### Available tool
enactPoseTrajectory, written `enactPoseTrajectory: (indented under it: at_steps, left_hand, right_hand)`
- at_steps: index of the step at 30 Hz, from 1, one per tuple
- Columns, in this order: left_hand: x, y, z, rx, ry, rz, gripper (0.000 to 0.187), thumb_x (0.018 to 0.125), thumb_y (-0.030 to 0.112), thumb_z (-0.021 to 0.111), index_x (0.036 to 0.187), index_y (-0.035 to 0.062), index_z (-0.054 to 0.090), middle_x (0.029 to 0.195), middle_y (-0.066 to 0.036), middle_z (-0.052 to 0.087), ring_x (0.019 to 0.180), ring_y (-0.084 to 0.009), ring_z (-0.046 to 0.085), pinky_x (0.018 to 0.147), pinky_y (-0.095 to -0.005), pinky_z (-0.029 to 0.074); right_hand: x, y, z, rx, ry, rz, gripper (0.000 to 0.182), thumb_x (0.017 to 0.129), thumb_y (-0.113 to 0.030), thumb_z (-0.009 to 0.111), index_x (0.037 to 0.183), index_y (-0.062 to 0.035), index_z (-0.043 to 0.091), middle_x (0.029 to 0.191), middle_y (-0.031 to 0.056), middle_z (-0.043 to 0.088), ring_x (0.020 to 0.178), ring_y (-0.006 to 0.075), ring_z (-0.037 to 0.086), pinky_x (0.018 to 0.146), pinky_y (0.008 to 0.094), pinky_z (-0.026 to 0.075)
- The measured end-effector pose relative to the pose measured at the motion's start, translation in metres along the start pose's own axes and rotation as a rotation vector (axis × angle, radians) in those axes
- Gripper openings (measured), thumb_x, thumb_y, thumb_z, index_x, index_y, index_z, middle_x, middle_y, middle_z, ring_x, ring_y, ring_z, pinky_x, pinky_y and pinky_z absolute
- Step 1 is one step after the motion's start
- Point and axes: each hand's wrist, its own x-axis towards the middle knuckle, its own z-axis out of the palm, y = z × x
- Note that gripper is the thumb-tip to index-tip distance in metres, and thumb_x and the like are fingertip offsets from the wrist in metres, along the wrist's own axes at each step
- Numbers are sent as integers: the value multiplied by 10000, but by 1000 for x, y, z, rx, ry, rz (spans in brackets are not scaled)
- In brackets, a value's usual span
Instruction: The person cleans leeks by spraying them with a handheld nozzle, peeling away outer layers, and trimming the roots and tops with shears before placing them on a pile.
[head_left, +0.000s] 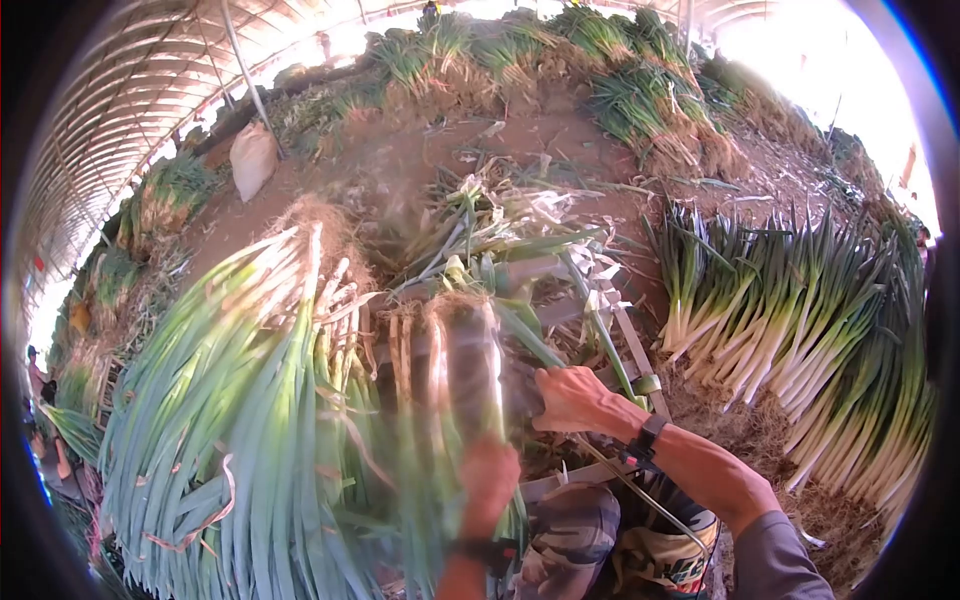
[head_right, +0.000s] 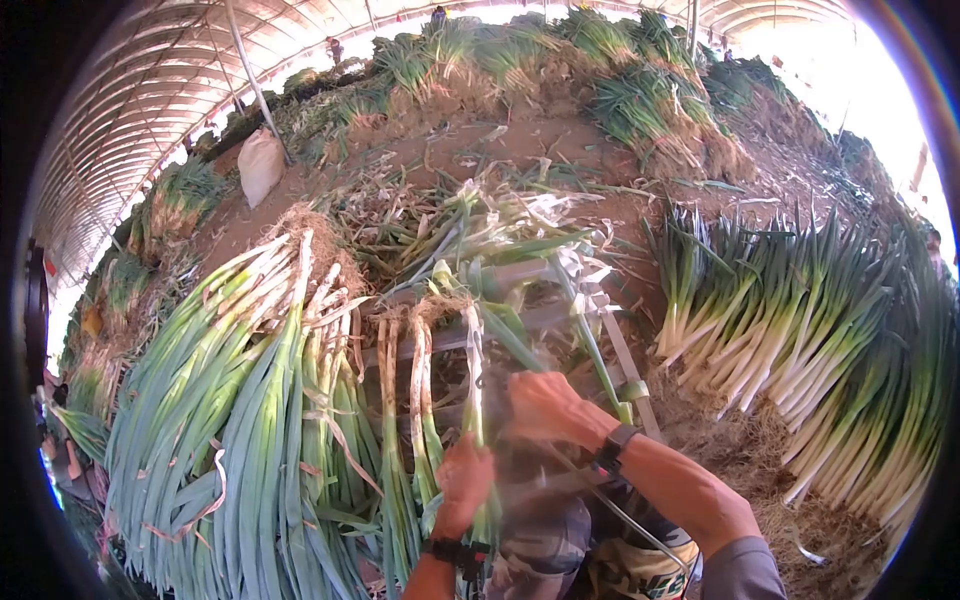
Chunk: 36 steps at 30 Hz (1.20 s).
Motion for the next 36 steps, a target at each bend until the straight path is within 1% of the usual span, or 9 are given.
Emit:
enactPoseTrajectory:
  at_steps: [4,10,11,14,18,23,26,34,36]
  left_hand:
    - [6,12,-13,-98,-148,-161,523,931,311,585,1337,-14,533,1155,-296,681,1120,-447,652,994,-525,479]
    - [22,2,-2,-137,-100,-168,464,888,213,596,1251,-68,530,964,-315,704,921,-463,708,827,-536,553]
    - [27,-11,12,-283,-95,-173,399,873,146,581,1184,-98,525,934,-325,694,811,-417,729,707,-492,584]
    - [21,11,-30,-438,-138,-179,377,883,127,558,1162,-123,512,878,-311,693,713,-362,738,642,-453,592]
    - [10,6,-21,-552,-177,-101,403,924,217,576,1203,-71,535,887,-270,689,634,-365,704,658,-443,590]
    - [-7,-5,-26,-161,-9,105,331,917,236,620,1143,-5,623,1061,-197,669,1050,-369,629,910,-449,498]
    - [-26,-37,-26,-82,382,88,339,884,204,670,1167,22,632,1083,-180,620,1046,-365,608,880,-460,495]
    - [-41,-44,-11,203,80,-119,481,873,291,720,1217,-18,584,1148,-169,544,1102,-379,567,900,-478,493]
    - [-40,-45,-8,240,94,29,493,883,319,694,1253,10,591,1141,-164,538,1127,-381,549,928,-496,470]
  right_hand:
    - [18,5,6,-10,66,17,475,654,-316,756,863,91,633,750,256,663,726,412,696,681,478,577]
    - [17,10,-8,3,20,81,494,678,-351,767,890,80,650,763,244,677,742,413,695,706,461,573]
    - [8,8,-16,12,-20,93,501,685,-357,767,907,77,650,765,240,679,748,410,696,710,460,570]
    - [-28,-2,-40,51,-114,83,522,699,-365,763,968,65,641,767,226,680,760,402,695,718,465,559]
    - [-63,-11,-51,75,-107,31,539,706,-368,757,1032,40,622,761,198,668,772,397,686,710,477,545]
    - [-74,-20,-40,41,-167,-42,543,706,-388,762,1026,28,622,913,205,666,871,394,672,764,476,534]
    - [-78,-39,-42,118,-249,-114,557,707,-397,762,1030,35,625,961,209,671,910,397,669,790,474,533]
    - [-73,-67,-36,185,-371,-199,533,685,-379,760,995,40,649,929,220,689,885,411,676,781,470,541]
    - [-75,-69,-40,212,-354,-191,518,679,-373,763,972,40,654,903,223,690,860,413,677,772,474,541]
